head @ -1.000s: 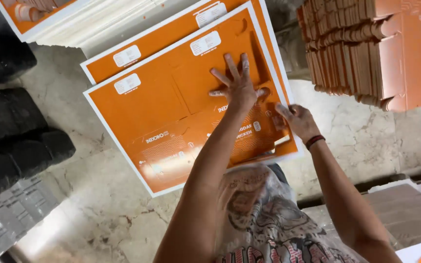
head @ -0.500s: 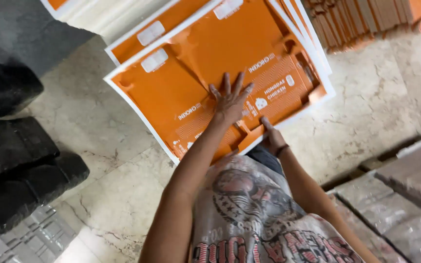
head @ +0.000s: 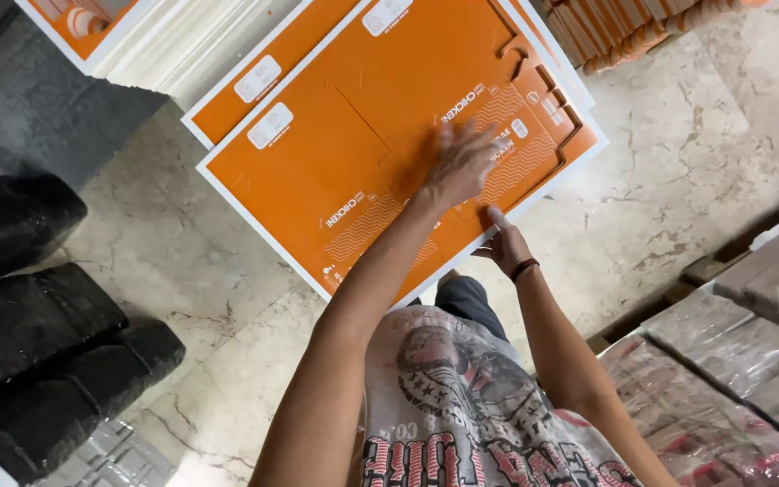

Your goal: Removing waste material from die-cut cardboard sheets to create flat box templates.

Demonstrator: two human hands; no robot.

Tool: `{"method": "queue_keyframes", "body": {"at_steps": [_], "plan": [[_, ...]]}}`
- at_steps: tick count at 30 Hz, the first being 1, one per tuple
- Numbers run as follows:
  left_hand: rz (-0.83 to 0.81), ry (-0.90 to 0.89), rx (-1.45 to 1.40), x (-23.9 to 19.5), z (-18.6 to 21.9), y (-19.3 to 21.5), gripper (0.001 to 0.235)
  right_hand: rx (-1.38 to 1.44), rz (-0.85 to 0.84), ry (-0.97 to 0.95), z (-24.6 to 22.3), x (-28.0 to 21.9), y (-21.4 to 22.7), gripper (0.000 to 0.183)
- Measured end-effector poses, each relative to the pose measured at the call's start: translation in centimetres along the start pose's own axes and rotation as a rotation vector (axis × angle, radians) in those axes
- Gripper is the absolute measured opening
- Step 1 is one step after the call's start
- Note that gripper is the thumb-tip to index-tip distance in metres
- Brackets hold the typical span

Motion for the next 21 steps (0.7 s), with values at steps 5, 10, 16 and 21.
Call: {"method": "queue_keyframes", "body": {"at_steps": [5,10,16,21], "plan": [[-0.116,0.437,0.214,-5.0,-2.6,4.3,0.119,-0.053,-0.048,-0.038,-1.2,-1.8,-2.1,0.063],[-0.222,0.551,0.219,-3.3,-3.2,2.5,0.149,-0.346,0.056,0.250,-3.9,-4.4,-1.1,0.054],[-0.302,0.657,0.276,-4.0,-1.2,4.5,0.114,-0.805,-0.051,0.622,-15.6,-16.1,-12.1,0.051],[-0.291,0.650,0.213,-3.0,-2.9,2.7,0.124,-0.471,0.035,0.300,-10.5,-11.3,-7.3,0.054]]}}
Point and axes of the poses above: each hand's wrist, its own x-axis towards the middle knuckle, its own y-axis out of the back of the hand, z = x × y, the point moved 10 cm from there along x, towards the middle knuckle, and after that the axes turned 4 degrees about z, right-handed, at the moved point
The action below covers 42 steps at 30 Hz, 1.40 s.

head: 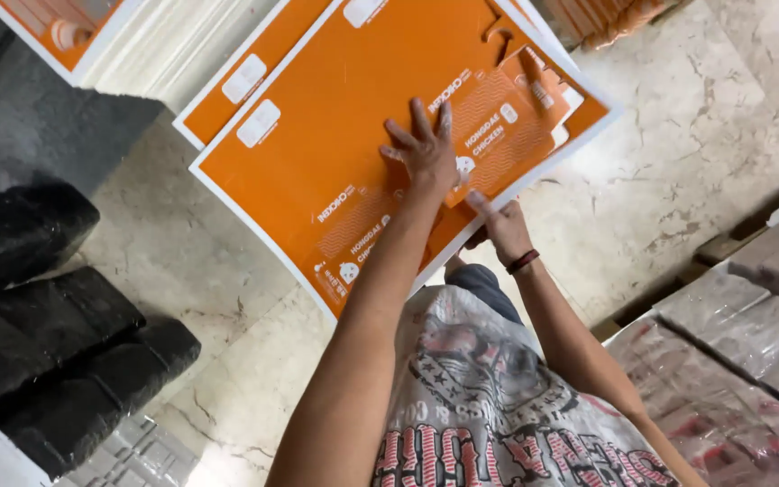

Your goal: Removing waste material from die-cut cardboard sheets to create flat box templates.

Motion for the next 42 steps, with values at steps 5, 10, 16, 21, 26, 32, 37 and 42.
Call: {"method": "queue_keyframes", "body": {"at_steps": [5,10,16,21,26,32,37,42], "plan": [[0.015,-0.115,-0.186,1.6,-3.2,-1.0,0.114,0.344,0.032,-0.128,7.1,1.7,0.4,0.058],[0.196,-0.178,-0.421,-9.1,-10.1,-2.1,0.111,0.353,-0.073,-0.303,14.2,-1.5,-4.1,0.041],[0.030,0.000,-0.122,-13.6,-10.1,-8.0,0.125,0.485,0.002,-0.355,18.9,-0.9,-8.1,0.032],[0.025,0.031,-0.128,-10.9,-9.7,-10.2,0.135,0.411,0.138,-0.391,19.3,-0.7,-7.7,0.034],[0.017,0.019,-0.057,-10.1,-9.8,-12.0,0.138,-0.042,0.246,-0.397,15.1,-3.4,-8.0,0.050],[-0.011,0.037,-0.074,-12.4,-9.4,-7.2,0.121,0.081,0.248,-0.240,9.4,-5.8,-7.8,0.032],[0.020,-0.063,-0.138,-12.6,-10.2,-6.2,0.109,0.395,0.030,-0.378,10.3,-4.9,-6.3,0.040],[0.199,-0.049,-0.262,-9.6,-11.4,-3.5,0.107,0.464,-0.052,-0.292,10.2,0.7,-3.4,0.055]]}}
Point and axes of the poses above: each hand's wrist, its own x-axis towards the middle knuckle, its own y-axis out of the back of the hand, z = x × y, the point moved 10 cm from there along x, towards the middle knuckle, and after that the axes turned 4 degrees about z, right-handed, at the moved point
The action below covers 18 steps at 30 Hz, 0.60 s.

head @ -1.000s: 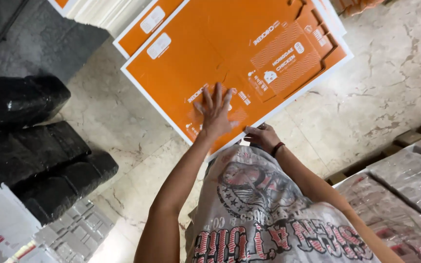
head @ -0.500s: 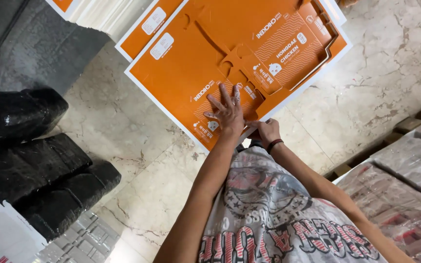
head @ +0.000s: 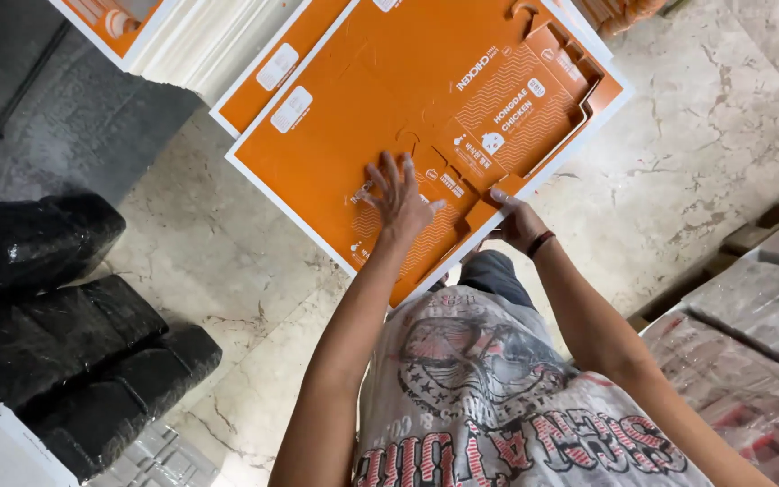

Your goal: Removing waste material from die-cut cardboard sheets to create flat box templates.

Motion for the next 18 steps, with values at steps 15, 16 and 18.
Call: {"method": "queue_keyframes", "body": {"at_steps": [15,16,18], "plan": [[-0.141,0.235,0.132,2.6,2.3,-1.9,0.131,-0.648,-0.072,0.309,-7.5,-4.1,-5.8,0.067],[-0.162,0.236,0.116,1.9,2.4,-2.3,0.131,-0.657,-0.060,0.255,-6.7,-4.6,-4.7,0.064],[-0.154,0.219,0.095,1.3,3.4,0.2,0.132,-0.631,-0.053,0.251,-7.8,-5.6,-5.2,0.067]]}}
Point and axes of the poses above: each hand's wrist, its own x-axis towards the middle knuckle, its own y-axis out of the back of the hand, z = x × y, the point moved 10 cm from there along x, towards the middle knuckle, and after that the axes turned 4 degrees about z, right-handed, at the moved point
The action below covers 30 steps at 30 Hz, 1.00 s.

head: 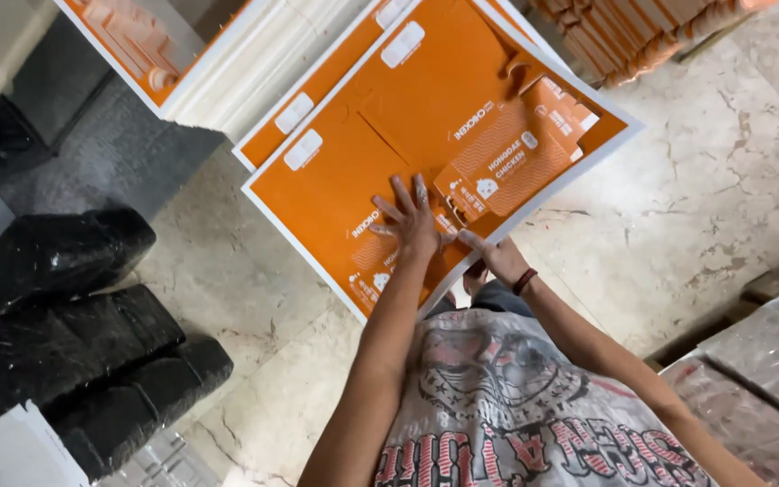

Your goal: Removing waste material from die-cut cardboard sheets to create flat box templates.

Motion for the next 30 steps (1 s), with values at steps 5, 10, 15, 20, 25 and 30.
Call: {"method": "queue_keyframes", "body": {"at_steps": [5,10,15,20,25,30], "plan": [[0.020,-0.108,-0.109,-0.4,-2.6,0.2,0.127,0.103,-0.025,-0.180,3.7,-0.3,0.4,0.077],[-0.008,-0.156,0.059,-3.3,-10.0,-2.4,0.132,0.297,-0.208,-0.368,10.7,-0.7,-3.9,0.075],[0.002,-0.114,0.103,-3.6,-13.4,-4.8,0.141,-0.005,-0.334,-0.439,15.0,-2.2,-13.1,0.081],[-0.005,-0.103,0.239,-2.1,-13.4,-6.9,0.154,0.097,-0.239,-0.363,19.0,-1.8,-16.5,0.083],[0.036,-0.100,0.247,-1.4,-12.9,-7.8,0.144,-0.077,-0.160,-0.077,12.4,-4.1,-17.1,0.055],[0.013,-0.123,0.299,-1.8,-13.1,-6.4,0.141,-0.118,-0.118,-0.066,7.8,-6.2,-16.3,0.056]]}}
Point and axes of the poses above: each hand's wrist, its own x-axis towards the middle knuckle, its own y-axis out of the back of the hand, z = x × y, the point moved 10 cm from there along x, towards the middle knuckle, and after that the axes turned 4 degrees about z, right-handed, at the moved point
